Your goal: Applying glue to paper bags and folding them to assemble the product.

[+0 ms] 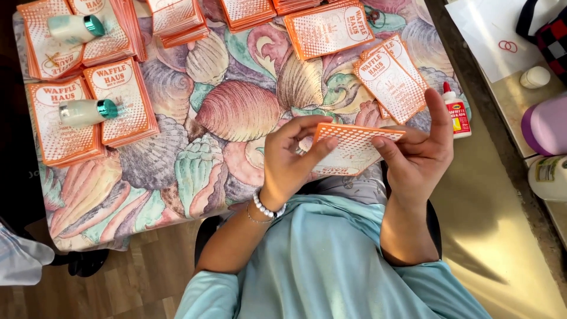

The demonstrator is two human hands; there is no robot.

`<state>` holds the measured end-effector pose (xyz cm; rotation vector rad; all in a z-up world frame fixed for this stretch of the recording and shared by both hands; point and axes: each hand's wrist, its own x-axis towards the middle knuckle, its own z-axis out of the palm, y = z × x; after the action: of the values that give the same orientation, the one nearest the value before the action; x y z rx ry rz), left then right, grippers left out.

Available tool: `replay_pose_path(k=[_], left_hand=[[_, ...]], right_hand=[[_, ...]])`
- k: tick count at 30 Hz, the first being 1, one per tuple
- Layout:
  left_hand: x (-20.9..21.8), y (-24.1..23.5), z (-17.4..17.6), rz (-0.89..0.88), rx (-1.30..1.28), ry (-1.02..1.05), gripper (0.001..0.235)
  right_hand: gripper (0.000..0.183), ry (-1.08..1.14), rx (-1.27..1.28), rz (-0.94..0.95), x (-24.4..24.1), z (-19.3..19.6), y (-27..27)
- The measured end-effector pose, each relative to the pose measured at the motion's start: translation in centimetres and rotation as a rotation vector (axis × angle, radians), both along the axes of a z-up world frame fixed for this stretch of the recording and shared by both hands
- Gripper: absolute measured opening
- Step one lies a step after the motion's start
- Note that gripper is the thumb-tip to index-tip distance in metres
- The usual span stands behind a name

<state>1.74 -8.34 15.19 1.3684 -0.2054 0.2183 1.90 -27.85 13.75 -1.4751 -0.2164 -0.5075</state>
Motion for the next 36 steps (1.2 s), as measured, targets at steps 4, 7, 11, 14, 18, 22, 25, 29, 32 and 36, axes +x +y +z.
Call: replay_pose_path(k=[4, 7, 11, 14, 18, 22, 25, 29, 32, 36], left_hand=[[0.6, 0.1, 1.1, 0.069, 0.087, 0.006, 0.013], [0.5, -0.2, 0.6, 0.077, 0.108, 0.025, 0.013], [0.5, -0.3, 0.4, 0.074, 0.121, 0.021, 0.013], [0.4, -0.2, 0.8, 0.030, 0.078, 0.017, 0.015], [0.6, 0.0, 0.8, 0.086, 0.173, -0.025, 0.010], [0.6, 0.0, 0.4, 0.099, 0.161, -0.032, 0.011], [0.7, 0.0, 0.0, 0.122, 0.182, -0.046, 0.010], [0.7, -0.1, -0.2, 0.138, 0.193, -0.064, 0.008], [0.7, -0.1, -0.5, 0.158, 0.171, -0.044, 0.009], [0.7, 0.1, -0.2, 0.165, 0.187, -0.073, 0.010]], right_hand=[[0.087, -0.007, -0.023, 0.008, 0.1, 0.2, 0.0], [0.101, -0.030, 0.015, 0.124, 0.4, 0.8, -0.1], [0.089, -0.078, -0.098, 0.021, 1.1, 0.3, 0.1], [0.079, -0.132, -0.140, -0.009, 1.1, 0.2, 0.3], [0.092, -0.065, -0.075, 0.019, 1.1, 0.5, 0.4], [0.090, -0.102, -0.082, 0.043, 1.2, 0.7, 0.6], [0.090, -0.098, -0.074, 0.046, 1.2, 0.5, 0.6], [0.091, -0.079, -0.089, 0.034, 1.2, 0.6, 0.7], [0.091, -0.077, -0.080, 0.045, 1.2, 0.5, 0.7], [0.093, -0.029, -0.084, 0.035, 1.0, 0.8, 0.9]])
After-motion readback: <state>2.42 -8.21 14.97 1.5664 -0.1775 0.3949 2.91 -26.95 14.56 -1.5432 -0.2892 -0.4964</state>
